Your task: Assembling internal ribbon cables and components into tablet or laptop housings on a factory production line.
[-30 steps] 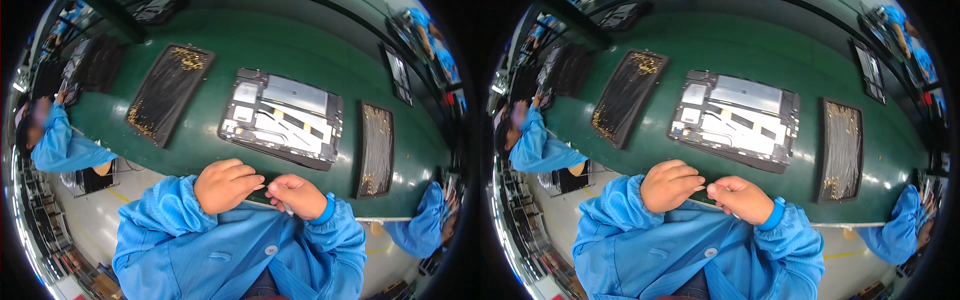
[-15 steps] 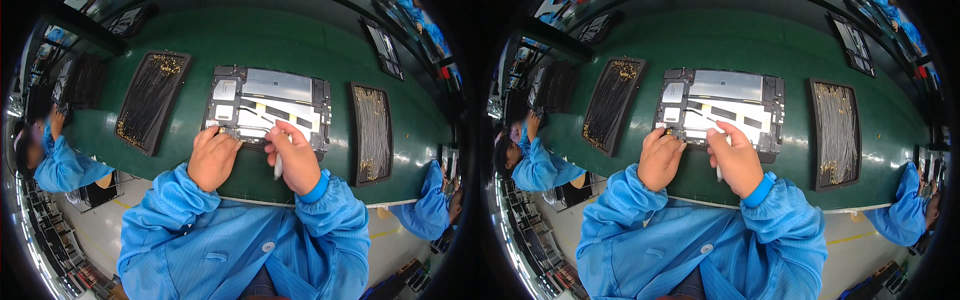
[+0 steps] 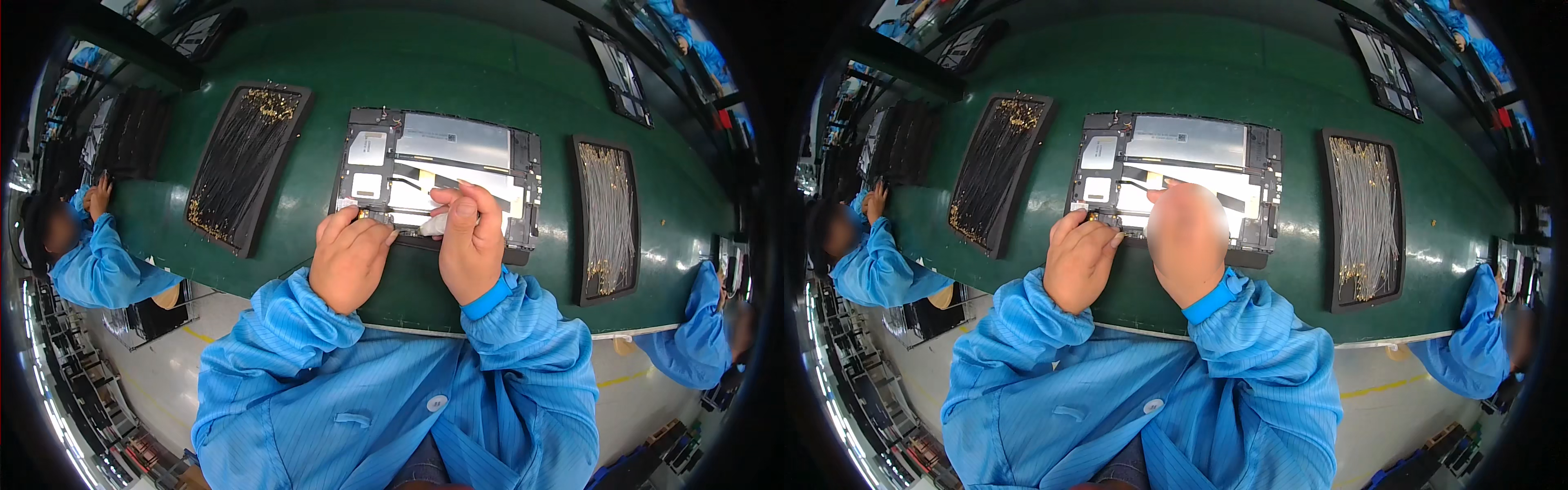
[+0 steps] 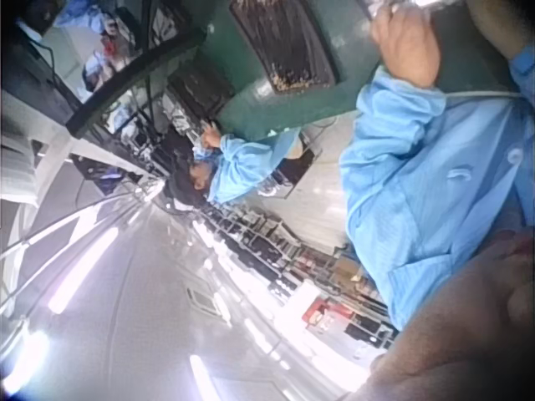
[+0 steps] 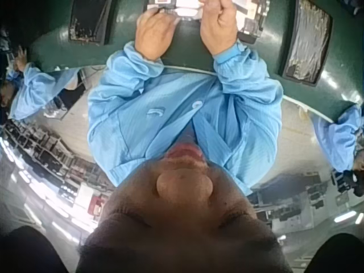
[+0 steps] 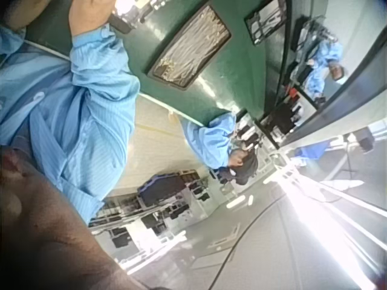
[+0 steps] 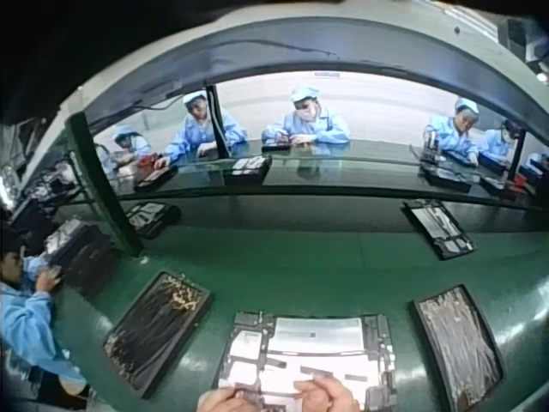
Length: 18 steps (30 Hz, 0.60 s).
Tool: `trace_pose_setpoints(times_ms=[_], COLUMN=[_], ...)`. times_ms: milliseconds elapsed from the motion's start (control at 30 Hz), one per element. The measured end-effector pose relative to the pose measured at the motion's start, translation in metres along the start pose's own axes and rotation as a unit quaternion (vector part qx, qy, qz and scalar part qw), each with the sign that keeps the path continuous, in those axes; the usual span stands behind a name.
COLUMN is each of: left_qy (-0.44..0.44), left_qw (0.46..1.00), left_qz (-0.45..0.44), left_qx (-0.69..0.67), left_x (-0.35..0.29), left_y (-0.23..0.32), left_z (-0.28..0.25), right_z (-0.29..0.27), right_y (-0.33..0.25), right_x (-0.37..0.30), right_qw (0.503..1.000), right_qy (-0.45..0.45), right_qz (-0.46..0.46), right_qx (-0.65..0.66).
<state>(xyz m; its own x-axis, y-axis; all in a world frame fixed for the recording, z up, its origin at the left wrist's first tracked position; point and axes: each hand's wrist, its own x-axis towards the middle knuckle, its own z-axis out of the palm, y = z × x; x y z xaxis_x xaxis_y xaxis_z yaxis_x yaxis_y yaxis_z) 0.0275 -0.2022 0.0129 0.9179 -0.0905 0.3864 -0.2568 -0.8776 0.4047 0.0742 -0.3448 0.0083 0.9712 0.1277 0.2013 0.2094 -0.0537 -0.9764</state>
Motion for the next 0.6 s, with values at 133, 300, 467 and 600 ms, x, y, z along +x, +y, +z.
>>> trace_pose_setpoints(times_ms=[133, 300, 467, 600], left_qy=[0.006, 0.011, 0.01, 0.002], left_qw=[1.0, 1.0, 1.0, 1.0], left_qz=[0.004, 0.018, 0.013, 0.006], left_qx=[0.001, 0.001, -0.005, -0.015], left_x=[-0.0003, -0.001, 0.0003, 0.0008], left_y=[-0.0009, -0.0031, -0.0012, -0.001], left_z=[0.0015, 0.0023, -0.0002, -0.0009], right_z=[0.0019, 0.0042, 0.0035, 0.0023], right_y=[0.0004, 0.0034, 0.0015, 0.0047], right_x=[-0.0002, 0.0003, 0.0005, -0.0007], right_qw=[1.0, 1.0, 1.0, 0.999], right_qy=[0.015, 0.021, 0.007, -0.007], right_qz=[0.017, 0.007, 0.01, 0.03], right_qx=[0.017, 0.019, 0.024, 0.031])
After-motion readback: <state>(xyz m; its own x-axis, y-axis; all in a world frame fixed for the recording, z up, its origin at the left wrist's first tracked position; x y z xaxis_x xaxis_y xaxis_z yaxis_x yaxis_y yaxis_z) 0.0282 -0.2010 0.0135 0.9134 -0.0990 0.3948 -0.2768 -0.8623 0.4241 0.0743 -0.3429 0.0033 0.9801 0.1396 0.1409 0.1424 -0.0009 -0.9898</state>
